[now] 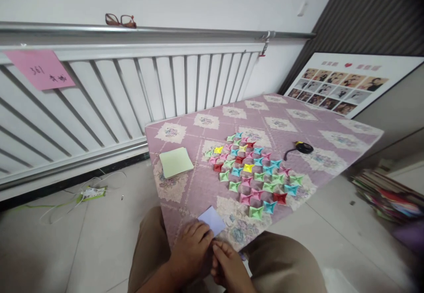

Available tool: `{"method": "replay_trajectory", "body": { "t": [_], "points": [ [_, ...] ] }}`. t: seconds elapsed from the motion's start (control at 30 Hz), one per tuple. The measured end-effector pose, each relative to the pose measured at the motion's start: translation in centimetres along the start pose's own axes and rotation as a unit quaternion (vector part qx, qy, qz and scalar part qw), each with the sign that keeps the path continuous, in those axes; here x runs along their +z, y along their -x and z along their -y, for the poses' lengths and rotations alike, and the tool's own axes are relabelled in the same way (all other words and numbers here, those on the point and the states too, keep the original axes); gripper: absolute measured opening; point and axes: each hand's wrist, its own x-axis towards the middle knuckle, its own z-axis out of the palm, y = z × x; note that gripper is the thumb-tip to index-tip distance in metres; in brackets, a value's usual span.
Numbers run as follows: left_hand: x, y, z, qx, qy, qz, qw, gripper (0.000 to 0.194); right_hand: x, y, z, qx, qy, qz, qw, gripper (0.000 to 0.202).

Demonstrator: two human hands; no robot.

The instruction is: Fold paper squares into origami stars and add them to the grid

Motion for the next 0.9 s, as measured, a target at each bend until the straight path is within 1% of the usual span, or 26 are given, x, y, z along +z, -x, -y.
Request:
{"method": "replay_trajectory", "body": {
  "t": [0.03, 0.1, 0.17, 0.2, 0.27, 0.3, 0.33, 0.4, 0.47, 0.53, 0.63, 0.73, 0.83, 0.9],
  "points": [
    [-0.1, 0.0, 0.0, 0.001, -0.002, 0.000, 1.000, 0.032, -0.6, 0.2, -0.3, -0.011, 0.011, 0.003, 1.000, 0.043],
    [-0.2, 0.0, -0.1, 0.001, -0.005, 0.001, 1.000, 0.032, -2.0, 0.5, -0.5, -0.053, 0.051, -0.008, 0.997, 0.038],
    [-0.4, 0.0, -0.1, 0.002, -0.006, 0.004, 1.000, 0.035, -3.4, 0.7, 0.2, -0.121, 0.120, -0.049, 0.984, 0.035],
    [-0.4, 0.0, -0.1, 0.002, -0.006, 0.005, 1.000, 0.036, -3.9, 0.7, 0.8, -0.172, 0.158, -0.081, 0.969, 0.033],
    [-0.5, 0.0, -0.2, 0.002, -0.006, 0.007, 1.000, 0.038, -4.6, 0.6, 2.3, -0.294, 0.235, -0.146, 0.915, 0.024],
    [-0.4, 0.0, -0.2, 0.002, -0.008, 0.008, 1.000, 0.038, -4.7, 0.4, 3.1, -0.343, 0.280, -0.155, 0.883, 0.021],
    [-0.4, 0.1, -0.2, 0.001, -0.011, 0.009, 1.000, 0.038, -4.6, 0.2, 3.7, -0.380, 0.329, -0.149, 0.852, 0.019],
    [-0.3, 0.1, -0.1, 0.002, -0.018, 0.011, 1.000, 0.037, -4.2, -0.3, 4.6, -0.422, 0.407, -0.154, 0.795, 0.018],
    [-0.2, 0.1, -0.1, 0.005, -0.025, 0.012, 1.000, 0.036, -3.6, -1.0, 5.0, -0.431, 0.470, -0.170, 0.751, 0.017],
    [-0.2, 0.1, 0.0, 0.010, -0.028, 0.011, 0.999, 0.035, -3.1, -1.6, 5.0, -0.419, 0.525, -0.191, 0.716, 0.016],
    [-0.2, 0.1, 0.2, 0.018, -0.026, 0.017, 0.999, 0.035, -2.9, -2.5, 4.9, -0.391, 0.581, -0.221, 0.679, 0.016],
    [-0.3, 0.0, 0.2, 0.018, -0.027, 0.025, 0.999, 0.035, -2.7, -3.2, 5.2, -0.399, 0.589, -0.225, 0.666, 0.019],
    [-0.7, -0.2, 0.1, 0.021, -0.033, 0.032, 0.999, 0.033, -2.0, -3.9, 5.8, -0.423, 0.579, -0.211, 0.664, 0.028],
    [-0.9, -0.3, 0.1, 0.025, -0.036, 0.035, 0.998, 0.031, -1.5, -4.3, 6.1, -0.428, 0.579, -0.206, 0.663, 0.033]
  ]
}}
